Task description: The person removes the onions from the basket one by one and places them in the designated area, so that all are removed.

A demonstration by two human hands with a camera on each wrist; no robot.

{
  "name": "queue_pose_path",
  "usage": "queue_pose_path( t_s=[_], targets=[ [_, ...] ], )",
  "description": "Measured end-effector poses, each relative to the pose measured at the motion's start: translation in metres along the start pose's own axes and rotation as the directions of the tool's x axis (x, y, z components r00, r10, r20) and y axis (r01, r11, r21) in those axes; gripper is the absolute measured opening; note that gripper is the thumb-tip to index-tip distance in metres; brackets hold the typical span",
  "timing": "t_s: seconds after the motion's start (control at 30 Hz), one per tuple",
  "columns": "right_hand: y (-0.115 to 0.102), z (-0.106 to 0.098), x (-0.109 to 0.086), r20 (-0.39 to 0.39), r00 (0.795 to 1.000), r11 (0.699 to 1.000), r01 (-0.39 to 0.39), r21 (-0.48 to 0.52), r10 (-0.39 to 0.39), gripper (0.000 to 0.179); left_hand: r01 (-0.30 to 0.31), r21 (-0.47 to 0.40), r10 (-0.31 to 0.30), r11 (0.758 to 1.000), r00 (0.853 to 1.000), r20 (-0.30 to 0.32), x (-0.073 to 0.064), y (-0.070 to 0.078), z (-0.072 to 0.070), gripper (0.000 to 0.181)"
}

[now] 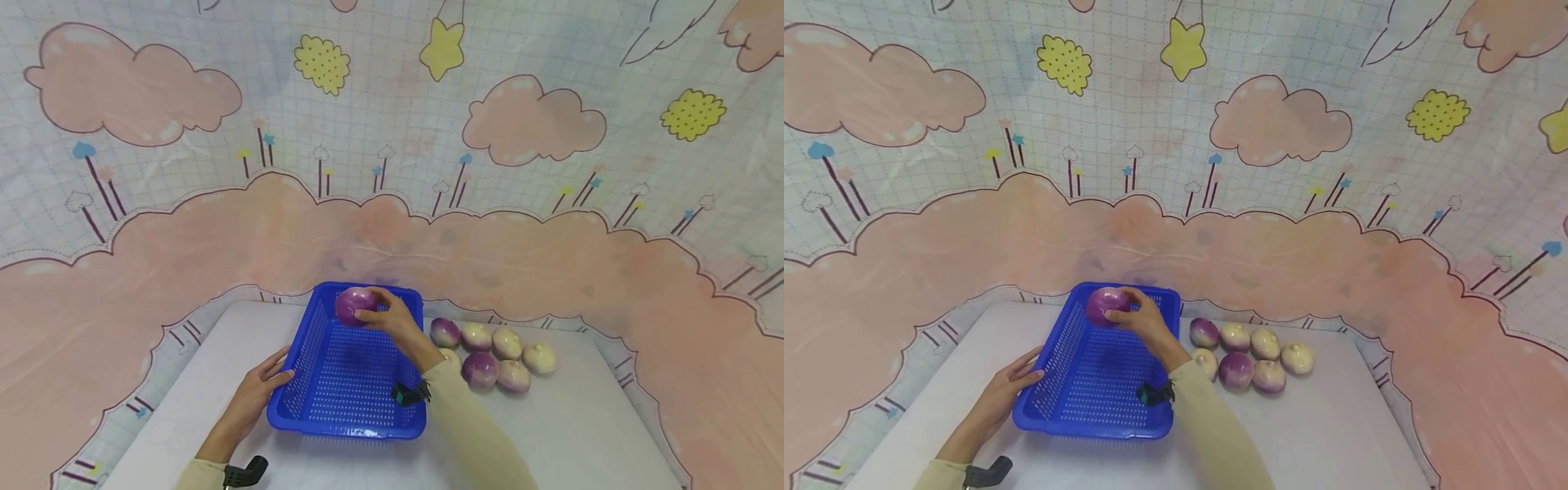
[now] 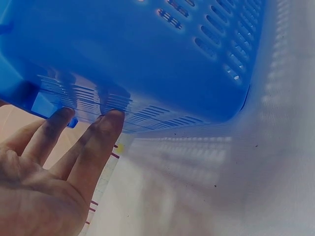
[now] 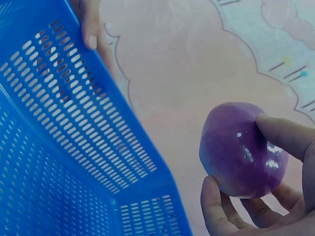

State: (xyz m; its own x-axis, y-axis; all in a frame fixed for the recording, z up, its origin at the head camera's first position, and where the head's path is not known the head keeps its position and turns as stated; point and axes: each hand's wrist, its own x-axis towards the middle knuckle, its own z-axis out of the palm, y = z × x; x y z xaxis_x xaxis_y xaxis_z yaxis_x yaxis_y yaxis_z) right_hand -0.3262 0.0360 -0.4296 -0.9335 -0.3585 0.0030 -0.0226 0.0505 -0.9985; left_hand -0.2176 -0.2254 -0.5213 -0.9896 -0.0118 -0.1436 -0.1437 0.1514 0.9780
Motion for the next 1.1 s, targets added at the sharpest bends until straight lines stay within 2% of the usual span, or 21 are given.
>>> queue_pose_path(
  t_s=[0.33,0.5,0.73,0.9,1.1],
  targets=[
    [0.000,-0.017,-0.025,0.020,0.998,0.998,0.058,0.031,-0.059,0.057,-0.010,0.011,0.010,1.000,1.000,0.003,0.001,-0.001,0.000,0.067],
    [-0.001,-0.024,-0.038,0.027,0.997,0.998,0.069,-0.003,-0.069,0.057,-0.010,0.017,0.010,1.000,1.000,-0.001,0.001,-0.002,0.000,0.068],
    [-0.001,-0.031,-0.055,0.006,1.000,1.000,0.027,-0.012,-0.027,0.059,-0.005,0.017,0.005,1.000,1.000,-0.004,0.000,-0.002,0.000,0.068],
    [-0.001,-0.038,-0.066,-0.003,0.999,0.999,0.035,-0.012,-0.035,0.062,-0.006,0.014,0.006,1.000,1.000,-0.003,0.000,-0.001,0.000,0.067],
    [0.002,-0.049,-0.080,-0.055,0.998,0.999,0.039,-0.012,-0.040,0.059,0.003,0.017,-0.003,1.000,1.000,0.000,0.000,0.003,0.001,0.066]
  ],
)
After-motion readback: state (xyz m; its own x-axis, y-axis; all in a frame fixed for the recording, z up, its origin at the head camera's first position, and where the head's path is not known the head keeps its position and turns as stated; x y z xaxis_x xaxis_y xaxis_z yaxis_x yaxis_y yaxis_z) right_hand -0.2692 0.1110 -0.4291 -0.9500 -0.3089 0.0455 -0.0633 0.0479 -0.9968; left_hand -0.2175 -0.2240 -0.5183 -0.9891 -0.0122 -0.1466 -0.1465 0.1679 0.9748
